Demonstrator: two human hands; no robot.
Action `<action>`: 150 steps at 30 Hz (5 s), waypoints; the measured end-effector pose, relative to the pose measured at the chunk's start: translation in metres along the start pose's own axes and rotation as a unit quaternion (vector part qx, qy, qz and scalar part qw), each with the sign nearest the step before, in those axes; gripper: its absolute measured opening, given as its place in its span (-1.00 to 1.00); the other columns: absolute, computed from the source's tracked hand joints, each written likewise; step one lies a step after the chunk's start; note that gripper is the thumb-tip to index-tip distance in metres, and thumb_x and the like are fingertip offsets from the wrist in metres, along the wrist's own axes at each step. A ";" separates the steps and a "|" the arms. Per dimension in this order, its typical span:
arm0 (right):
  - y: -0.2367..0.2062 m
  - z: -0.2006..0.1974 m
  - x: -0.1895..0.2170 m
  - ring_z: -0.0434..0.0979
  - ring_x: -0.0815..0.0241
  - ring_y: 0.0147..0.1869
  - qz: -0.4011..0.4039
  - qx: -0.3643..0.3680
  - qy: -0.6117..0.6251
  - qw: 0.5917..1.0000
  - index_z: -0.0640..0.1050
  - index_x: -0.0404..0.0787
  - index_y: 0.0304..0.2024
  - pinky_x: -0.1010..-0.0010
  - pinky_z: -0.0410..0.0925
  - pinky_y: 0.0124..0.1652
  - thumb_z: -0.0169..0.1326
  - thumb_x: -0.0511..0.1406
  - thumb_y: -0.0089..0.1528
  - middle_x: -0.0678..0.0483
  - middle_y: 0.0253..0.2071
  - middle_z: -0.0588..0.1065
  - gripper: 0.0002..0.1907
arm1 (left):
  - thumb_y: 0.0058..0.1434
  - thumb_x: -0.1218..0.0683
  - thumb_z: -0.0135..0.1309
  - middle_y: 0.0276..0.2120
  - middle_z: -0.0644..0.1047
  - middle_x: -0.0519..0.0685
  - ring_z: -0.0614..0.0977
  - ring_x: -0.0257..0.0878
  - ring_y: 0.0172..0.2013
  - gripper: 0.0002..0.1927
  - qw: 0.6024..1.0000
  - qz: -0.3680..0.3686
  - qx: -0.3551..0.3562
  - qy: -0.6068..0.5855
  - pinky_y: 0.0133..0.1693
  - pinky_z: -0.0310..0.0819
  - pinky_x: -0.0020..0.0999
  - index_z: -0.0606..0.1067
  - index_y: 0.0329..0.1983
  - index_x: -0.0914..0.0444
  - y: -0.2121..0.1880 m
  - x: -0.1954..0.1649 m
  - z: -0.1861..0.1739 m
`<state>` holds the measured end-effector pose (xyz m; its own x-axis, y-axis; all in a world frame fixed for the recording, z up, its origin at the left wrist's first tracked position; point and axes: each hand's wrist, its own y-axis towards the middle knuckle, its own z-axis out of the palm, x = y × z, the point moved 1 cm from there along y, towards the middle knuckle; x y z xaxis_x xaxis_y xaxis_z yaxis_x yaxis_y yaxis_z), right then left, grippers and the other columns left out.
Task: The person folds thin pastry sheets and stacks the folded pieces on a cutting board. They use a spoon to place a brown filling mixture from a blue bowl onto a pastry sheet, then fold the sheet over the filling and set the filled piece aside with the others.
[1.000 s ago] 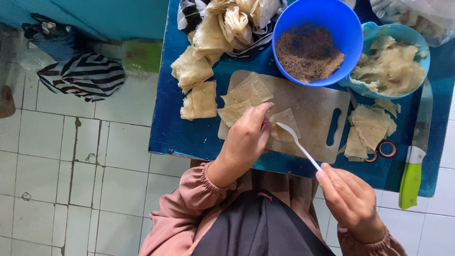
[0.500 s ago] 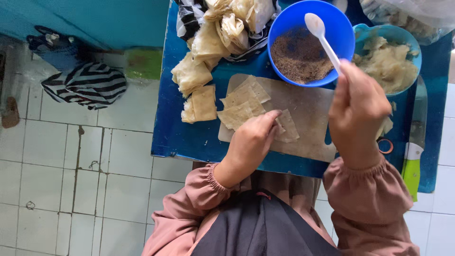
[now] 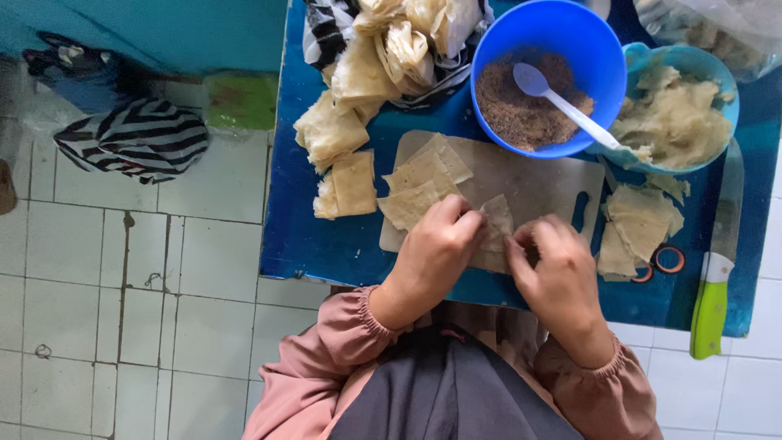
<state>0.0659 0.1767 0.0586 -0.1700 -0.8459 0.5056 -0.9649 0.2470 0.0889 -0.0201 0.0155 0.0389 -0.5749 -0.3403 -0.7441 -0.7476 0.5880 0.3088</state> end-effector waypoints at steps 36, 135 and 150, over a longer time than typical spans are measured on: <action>0.009 0.014 0.014 0.50 -0.06 -0.06 -0.048 -0.075 0.115 0.989 0.57 -0.26 -0.21 0.19 0.35 -0.05 0.16 -0.46 0.23 -0.02 -0.18 0.50 -0.91 | 0.20 0.16 0.09 -0.21 0.45 0.03 0.55 -0.05 -0.13 -0.84 0.983 0.116 0.110 0.088 -0.10 0.50 -0.19 0.48 -0.16 0.26 0.019 0.016 -0.009; -0.009 -0.040 -0.008 0.57 -0.01 -0.28 -0.252 0.016 -0.172 0.952 0.52 -0.46 0.16 0.24 0.44 -0.24 0.06 -0.47 0.11 -0.15 -0.21 0.55 -0.48 | 0.22 0.09 0.14 -0.23 0.46 -0.04 0.52 -0.12 -0.20 -0.80 0.965 0.032 -0.079 0.247 -0.21 0.39 -0.22 0.50 -0.11 0.21 -0.003 0.007 -0.018; 0.081 -0.041 -0.034 0.57 0.42 -0.29 -0.025 -0.182 0.154 0.971 0.57 -0.40 -0.02 0.56 0.41 -0.25 0.11 -0.47 0.48 0.06 -0.30 0.58 -0.93 | 0.15 0.25 0.05 -0.31 0.43 0.09 0.55 0.03 -0.25 -0.81 0.990 0.025 0.002 0.136 -0.21 0.46 -0.13 0.33 -0.20 0.28 0.002 -0.008 0.017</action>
<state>0.0014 0.2455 0.0841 -0.0033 -0.6937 0.7203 -0.8264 0.4074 0.3886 -0.0112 0.0320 0.0351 -0.6799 -0.4953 -0.5407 -0.7150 0.6113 0.3391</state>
